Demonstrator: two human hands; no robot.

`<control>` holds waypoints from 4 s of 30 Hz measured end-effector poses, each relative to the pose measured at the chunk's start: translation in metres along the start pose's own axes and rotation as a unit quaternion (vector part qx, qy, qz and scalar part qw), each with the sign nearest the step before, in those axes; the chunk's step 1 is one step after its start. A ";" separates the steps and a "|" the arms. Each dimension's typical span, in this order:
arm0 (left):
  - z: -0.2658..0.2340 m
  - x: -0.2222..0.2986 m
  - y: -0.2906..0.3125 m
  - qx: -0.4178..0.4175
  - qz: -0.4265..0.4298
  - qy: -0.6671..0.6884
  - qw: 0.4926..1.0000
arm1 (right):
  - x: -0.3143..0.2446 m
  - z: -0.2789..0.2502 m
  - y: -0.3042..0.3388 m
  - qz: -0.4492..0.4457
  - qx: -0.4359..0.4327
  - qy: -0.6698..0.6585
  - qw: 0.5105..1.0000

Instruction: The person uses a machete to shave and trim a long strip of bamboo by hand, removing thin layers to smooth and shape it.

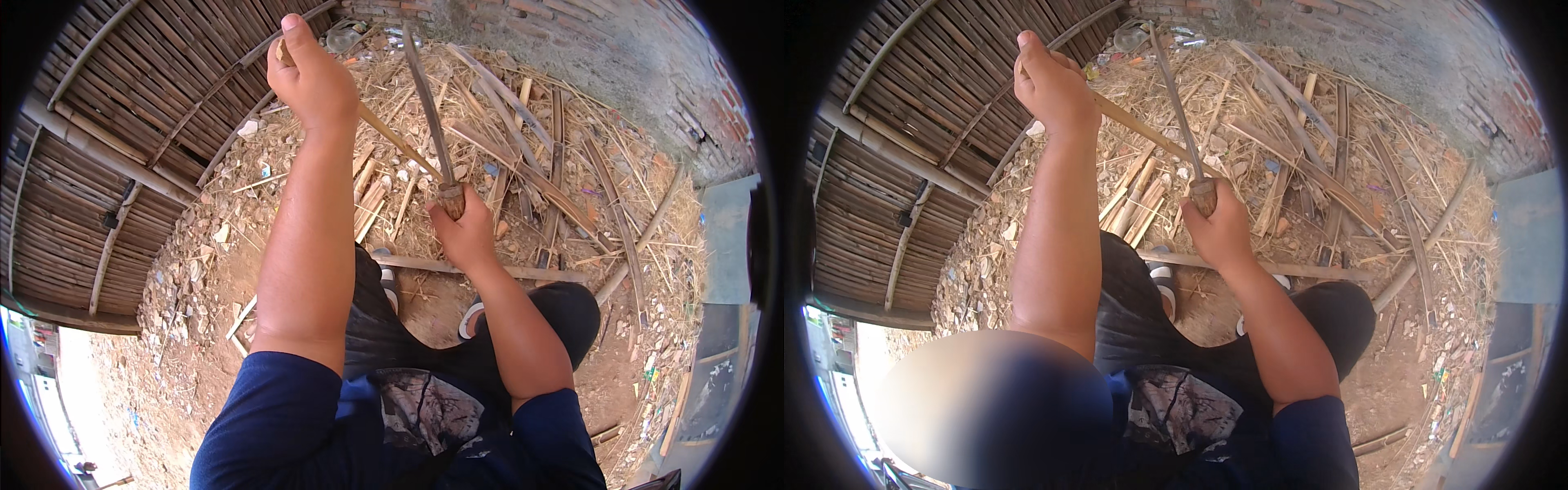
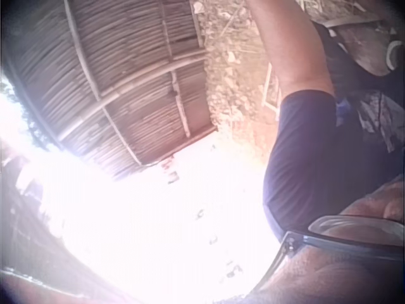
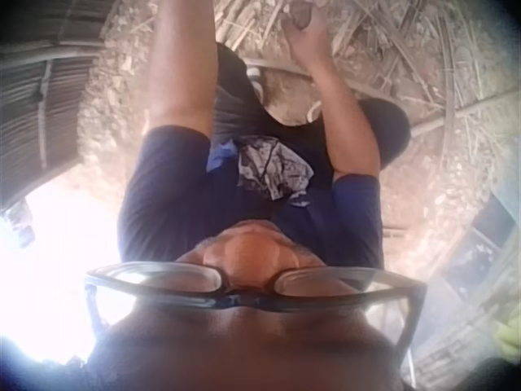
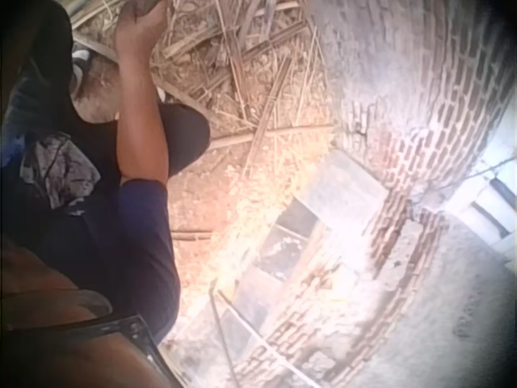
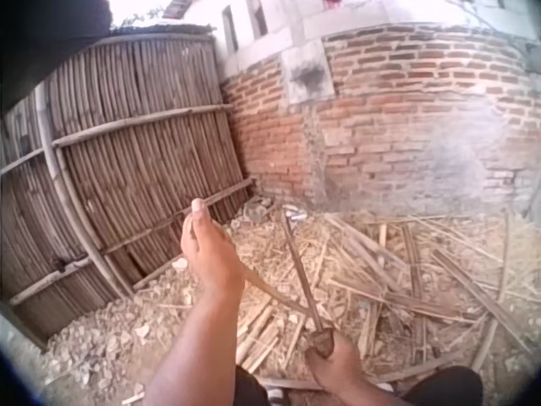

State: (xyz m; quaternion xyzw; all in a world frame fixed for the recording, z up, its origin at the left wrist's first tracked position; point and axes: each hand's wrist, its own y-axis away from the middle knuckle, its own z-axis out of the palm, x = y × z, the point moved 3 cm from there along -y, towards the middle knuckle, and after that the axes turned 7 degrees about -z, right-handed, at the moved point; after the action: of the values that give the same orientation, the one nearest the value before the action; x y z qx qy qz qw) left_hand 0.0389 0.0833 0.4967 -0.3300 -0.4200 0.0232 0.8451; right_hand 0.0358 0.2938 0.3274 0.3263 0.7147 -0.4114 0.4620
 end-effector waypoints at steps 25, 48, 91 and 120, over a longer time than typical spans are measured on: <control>0.027 0.005 0.018 -0.023 0.013 0.009 1.000 | 0.038 0.019 0.006 -0.018 0.052 0.053 0.997; 0.029 0.000 0.015 -0.008 0.026 0.009 1.000 | 0.084 0.035 0.008 0.065 -0.071 0.215 0.972; 0.039 0.008 0.024 -0.083 -0.014 0.021 0.996 | 0.222 0.018 0.033 0.442 -0.142 0.042 0.885; -0.009 0.024 0.012 -0.438 -0.205 0.211 0.850 | 0.011 -0.014 -0.003 -0.043 -0.016 0.022 0.999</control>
State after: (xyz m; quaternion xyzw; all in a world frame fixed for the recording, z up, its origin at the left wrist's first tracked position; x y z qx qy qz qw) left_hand 0.0640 0.0960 0.5027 -0.5694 -0.2562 -0.4067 0.6668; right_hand 0.0243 0.3056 0.3210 0.2970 0.7444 -0.4122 0.4333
